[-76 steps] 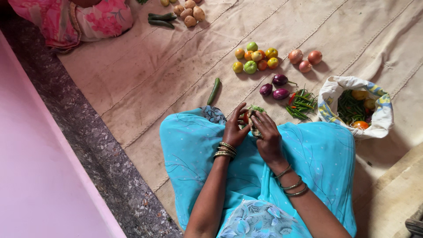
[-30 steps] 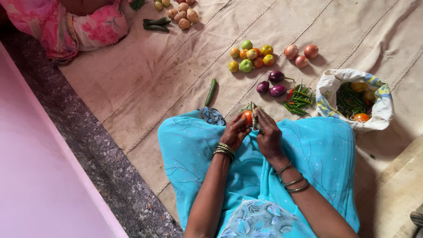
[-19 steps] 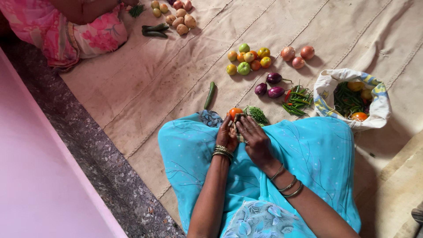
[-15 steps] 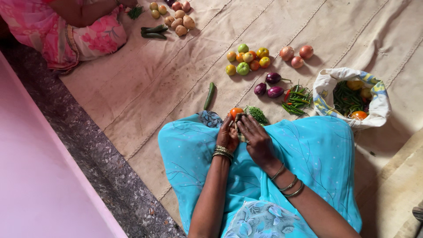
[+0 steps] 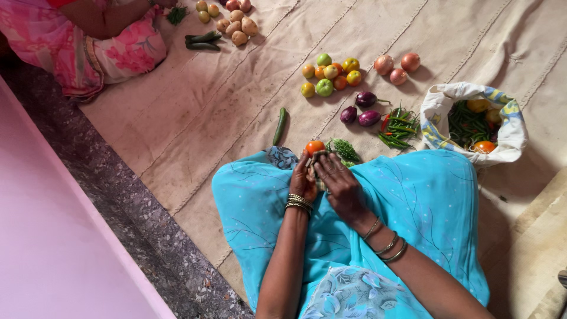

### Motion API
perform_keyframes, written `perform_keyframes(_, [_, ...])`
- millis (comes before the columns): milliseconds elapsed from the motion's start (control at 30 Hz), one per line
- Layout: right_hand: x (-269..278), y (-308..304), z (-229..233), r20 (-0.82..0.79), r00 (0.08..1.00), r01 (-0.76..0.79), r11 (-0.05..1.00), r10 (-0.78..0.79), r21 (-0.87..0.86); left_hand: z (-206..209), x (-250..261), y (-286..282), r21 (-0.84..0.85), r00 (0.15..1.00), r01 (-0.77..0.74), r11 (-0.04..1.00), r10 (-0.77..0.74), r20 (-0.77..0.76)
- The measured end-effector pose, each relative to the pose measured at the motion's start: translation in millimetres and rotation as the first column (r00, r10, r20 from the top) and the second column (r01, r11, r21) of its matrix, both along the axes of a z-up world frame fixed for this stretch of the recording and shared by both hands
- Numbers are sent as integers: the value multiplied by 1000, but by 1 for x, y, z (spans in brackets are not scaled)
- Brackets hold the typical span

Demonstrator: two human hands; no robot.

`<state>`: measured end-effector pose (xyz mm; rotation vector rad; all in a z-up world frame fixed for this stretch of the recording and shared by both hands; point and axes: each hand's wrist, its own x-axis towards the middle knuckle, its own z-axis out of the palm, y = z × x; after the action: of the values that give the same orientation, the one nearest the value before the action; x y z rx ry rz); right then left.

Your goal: The person sorts vegetables by hand while sitting on the floor, placing items into a bag.

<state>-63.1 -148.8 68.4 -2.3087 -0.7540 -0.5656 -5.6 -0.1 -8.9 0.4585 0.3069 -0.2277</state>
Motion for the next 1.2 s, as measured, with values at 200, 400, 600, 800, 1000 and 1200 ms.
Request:
perform_keyframes(200, [-6, -1, 6, -58, 997, -44, 996, 49, 83, -4, 7, 12, -283, 940, 105, 953, -2, 341])
perform_keyframes(400, [6, -9, 6, -43, 999, 39, 987, -33, 153, 5, 0, 0, -127, 947, 89, 988, -44, 317])
perform_keyframes(600, [24, -17, -3, -160, 985, 118, 930, -65, 348, -18, 0, -13, 111, 936, 200, 973, -224, 273])
perform_keyframes(800, [11, -8, -4, -74, 997, 0, 979, 15, 201, -2, 5, -6, -17, 991, 22, 1000, -20, 130])
perform_keyframes(1000, [7, -2, -4, -34, 999, 0, 981, 7, 193, -1, 1, -2, 54, 986, 54, 997, -62, 158])
perform_keyframes(1200, [14, -16, -1, -116, 993, 40, 951, -5, 306, -11, 1, -10, 8, 983, 89, 996, -89, 162])
